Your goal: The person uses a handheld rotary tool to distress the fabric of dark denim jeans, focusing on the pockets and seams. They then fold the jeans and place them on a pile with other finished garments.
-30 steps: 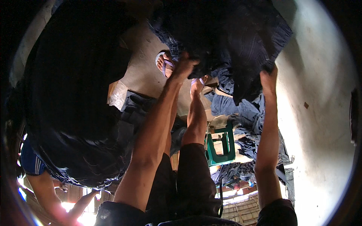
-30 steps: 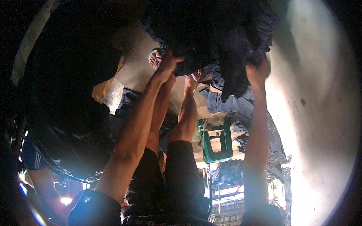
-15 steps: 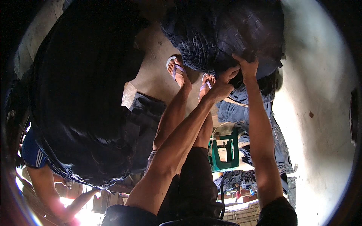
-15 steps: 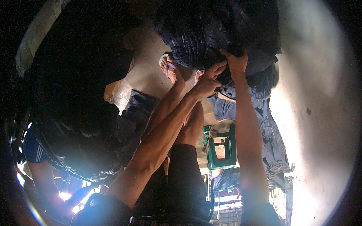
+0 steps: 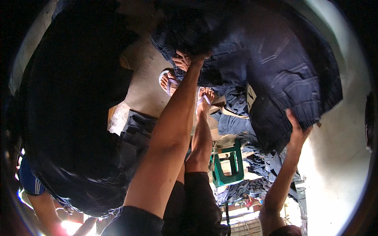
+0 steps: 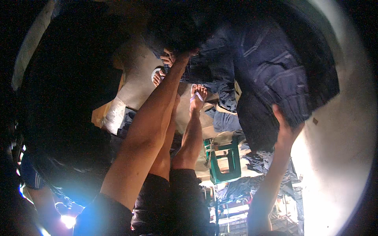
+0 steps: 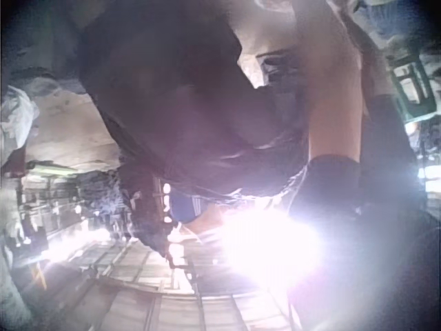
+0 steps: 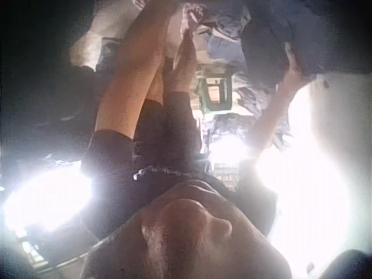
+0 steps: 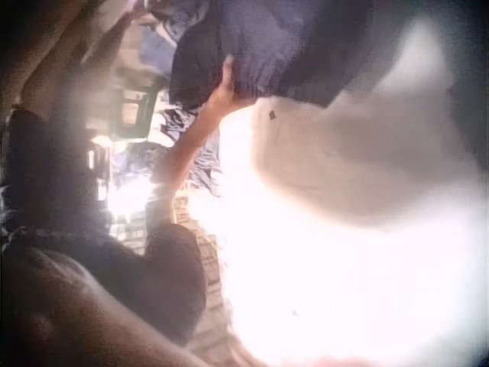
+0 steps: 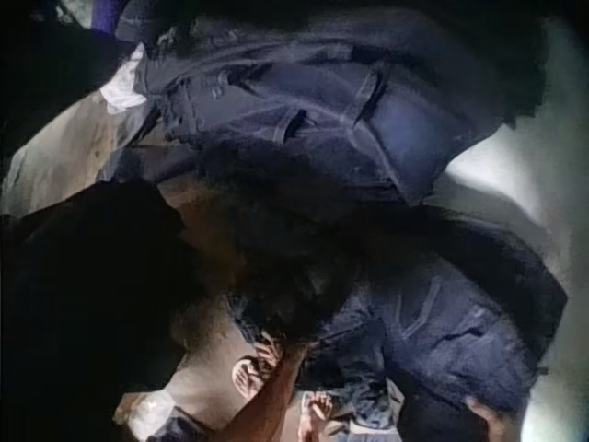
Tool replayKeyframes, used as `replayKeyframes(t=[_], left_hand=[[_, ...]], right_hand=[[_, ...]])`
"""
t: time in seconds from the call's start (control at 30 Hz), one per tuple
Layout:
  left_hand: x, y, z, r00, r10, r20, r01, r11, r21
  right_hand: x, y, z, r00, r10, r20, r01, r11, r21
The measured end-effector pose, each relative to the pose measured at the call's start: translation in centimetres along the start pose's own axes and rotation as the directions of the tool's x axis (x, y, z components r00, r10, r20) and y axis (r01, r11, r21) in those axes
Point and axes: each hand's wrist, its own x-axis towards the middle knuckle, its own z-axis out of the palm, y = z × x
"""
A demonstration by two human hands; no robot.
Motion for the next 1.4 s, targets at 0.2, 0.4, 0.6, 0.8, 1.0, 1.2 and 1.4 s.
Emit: replayKeyframes(t=[0.2,0.4,0.6,0.8,1.0,1.2,1.4], left_hand=[[-1.8,-0.2,0.0,0.999,0.034,0.011,-0.034,0.999,-0.021],[-4.7,0.4,-1.0,0.994,0.064,0.093,-0.053,0.991,-0.122],[-12.4,3.6,-2.0,0.984,0.176,0.012,-0.156,0.900,-0.406],[-17.9,8.4,-4.4,0.983,0.177,0.056,-0.143,0.914,-0.380],[-28.6,16.1,-13.7,0.928,0.248,0.277,-0.176,0.949,-0.261],[-46.2,25.1,-26.5,0.748,0.238,0.619,-0.284,0.958,-0.025],[-65.1,30.6,-37.4,0.583,0.437,0.685,-0.497,0.859,-0.125]], right_hand=[[0.0,-2.9,-4.3,0.972,-0.181,-0.153,0.126,0.941,-0.315],[0.8,-1.4,0.1,0.882,-0.436,-0.177,0.367,0.873,-0.321],[3.5,0.9,9.9,0.904,-0.425,-0.056,0.395,0.877,-0.274],[5.5,0.4,11.4,0.949,-0.253,0.186,0.287,0.939,-0.189],[0.8,-2.1,-2.1,0.925,0.016,0.381,-0.069,0.989,0.127],[-11.8,-2.8,-20.1,0.913,0.145,0.382,-0.182,0.981,0.061],[-26.9,-3.2,-35.9,0.907,0.194,0.375,-0.319,0.896,0.309]])
